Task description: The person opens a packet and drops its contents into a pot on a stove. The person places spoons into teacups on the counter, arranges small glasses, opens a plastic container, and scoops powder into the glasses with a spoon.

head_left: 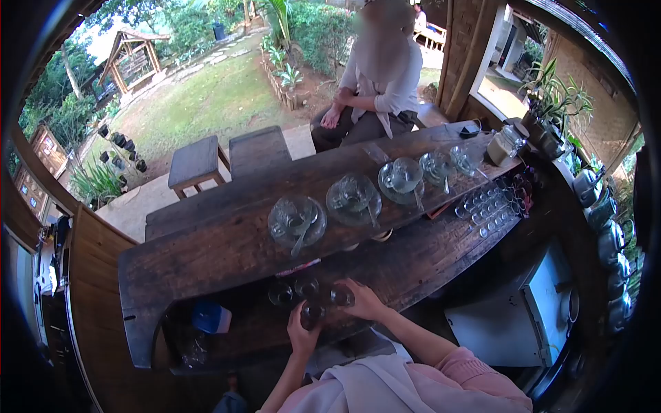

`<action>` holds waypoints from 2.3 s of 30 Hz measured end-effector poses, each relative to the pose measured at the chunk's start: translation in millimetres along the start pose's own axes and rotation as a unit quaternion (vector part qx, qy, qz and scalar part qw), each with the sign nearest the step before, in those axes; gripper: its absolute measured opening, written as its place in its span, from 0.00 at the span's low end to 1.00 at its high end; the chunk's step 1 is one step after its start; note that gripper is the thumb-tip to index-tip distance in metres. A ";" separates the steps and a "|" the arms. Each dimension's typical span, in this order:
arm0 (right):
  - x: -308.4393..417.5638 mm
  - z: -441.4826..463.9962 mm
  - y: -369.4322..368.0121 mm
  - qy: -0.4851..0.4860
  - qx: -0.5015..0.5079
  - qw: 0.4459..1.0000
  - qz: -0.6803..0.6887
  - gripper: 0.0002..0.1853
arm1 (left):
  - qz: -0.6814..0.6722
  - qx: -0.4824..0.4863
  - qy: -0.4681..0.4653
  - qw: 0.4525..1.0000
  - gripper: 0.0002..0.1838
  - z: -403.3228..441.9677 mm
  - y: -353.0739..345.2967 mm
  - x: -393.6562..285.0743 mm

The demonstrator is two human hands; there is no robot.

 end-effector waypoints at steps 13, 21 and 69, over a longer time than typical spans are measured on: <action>-15.5 -17.9 -9.5 0.082 -0.065 0.994 0.033 0.37 | -0.106 -0.054 0.059 0.991 0.37 -37.7 10.7 16.3; -17.6 -21.8 -11.9 0.094 -0.044 0.990 0.100 0.35 | -0.099 -0.067 0.143 0.982 0.37 -51.2 25.8 15.5; 72.8 88.6 -30.8 0.052 0.032 0.991 -0.121 0.29 | -0.175 0.125 0.026 0.976 0.38 46.1 52.7 90.8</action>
Point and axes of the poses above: each hand's wrist, its own z-axis towards the middle knuckle, its own y-axis out of the back of the hand, x = y × z, the point moved 10 cm from there along z, towards the middle knuckle, and after that the axes turned 14 degrees about x, right-handed, at the moved point
